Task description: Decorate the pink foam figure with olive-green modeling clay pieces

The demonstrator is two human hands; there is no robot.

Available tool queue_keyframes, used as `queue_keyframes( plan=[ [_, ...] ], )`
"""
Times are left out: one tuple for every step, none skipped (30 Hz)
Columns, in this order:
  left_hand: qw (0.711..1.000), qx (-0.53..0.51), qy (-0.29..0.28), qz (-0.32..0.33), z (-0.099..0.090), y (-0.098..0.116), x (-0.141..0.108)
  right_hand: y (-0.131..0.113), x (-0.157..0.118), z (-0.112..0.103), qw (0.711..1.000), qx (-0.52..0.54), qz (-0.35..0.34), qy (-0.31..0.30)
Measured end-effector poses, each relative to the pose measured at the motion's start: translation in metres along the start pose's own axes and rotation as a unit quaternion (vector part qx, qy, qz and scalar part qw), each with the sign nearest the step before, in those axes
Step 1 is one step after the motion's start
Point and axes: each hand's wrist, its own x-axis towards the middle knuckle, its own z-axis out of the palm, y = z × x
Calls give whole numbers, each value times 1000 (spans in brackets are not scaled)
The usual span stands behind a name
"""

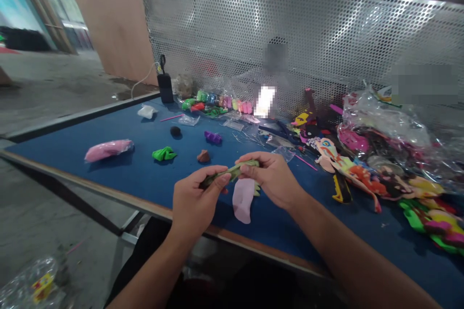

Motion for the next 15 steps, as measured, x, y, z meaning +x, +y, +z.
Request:
queue_keyframes(
  plan=[
    [1000, -18, 20, -9, -1, -2, 0, -3, 4, -6, 999, 11, -17, 30],
    [998, -41, 41, -15, -1, -5, 0, -5, 9, -11, 997, 25, -39, 68],
    [996, -70, 61, -17, -1, -8, 1, -6, 13, -17, 991, 39, -62, 111],
    [992, -98, 80, -14, -1, -10, 0, -7, 16, -21, 983, 52, -85, 155],
    [988, -120, 94, -5, -1, -12, 0, -6, 18, -24, 974, 59, -102, 194],
    [986, -132, 102, 13, 0, -13, -1, -5, 18, -23, 968, 61, -111, 218],
    [985, -132, 104, 38, 0, -14, -2, -2, 16, -20, 967, 59, -110, 221],
    [985, -121, 99, 67, 1, -13, -3, 1, 13, -14, 973, 56, -98, 200],
    [986, -101, 87, 95, 1, -12, -4, 5, 8, -5, 985, 52, -74, 150],
    [988, -75, 70, 116, 1, -10, -4, 8, 2, 5, 994, 54, -46, 83],
    [989, -48, 50, 130, 2, -9, -5, 10, -5, 15, 998, 65, -21, 17],
    [990, -21, 30, 137, 2, -7, -5, 12, -11, 24, 997, 71, 0, -39],
    [990, 5, 12, 140, 2, -6, -5, 13, -15, 32, 995, 66, 18, -70],
    [989, 27, -3, 143, 2, -5, -5, 13, -19, 37, 995, 61, 32, -79],
    [989, 41, -20, 144, 2, -4, -4, 12, -21, 39, 995, 58, 41, -77]
  ],
)
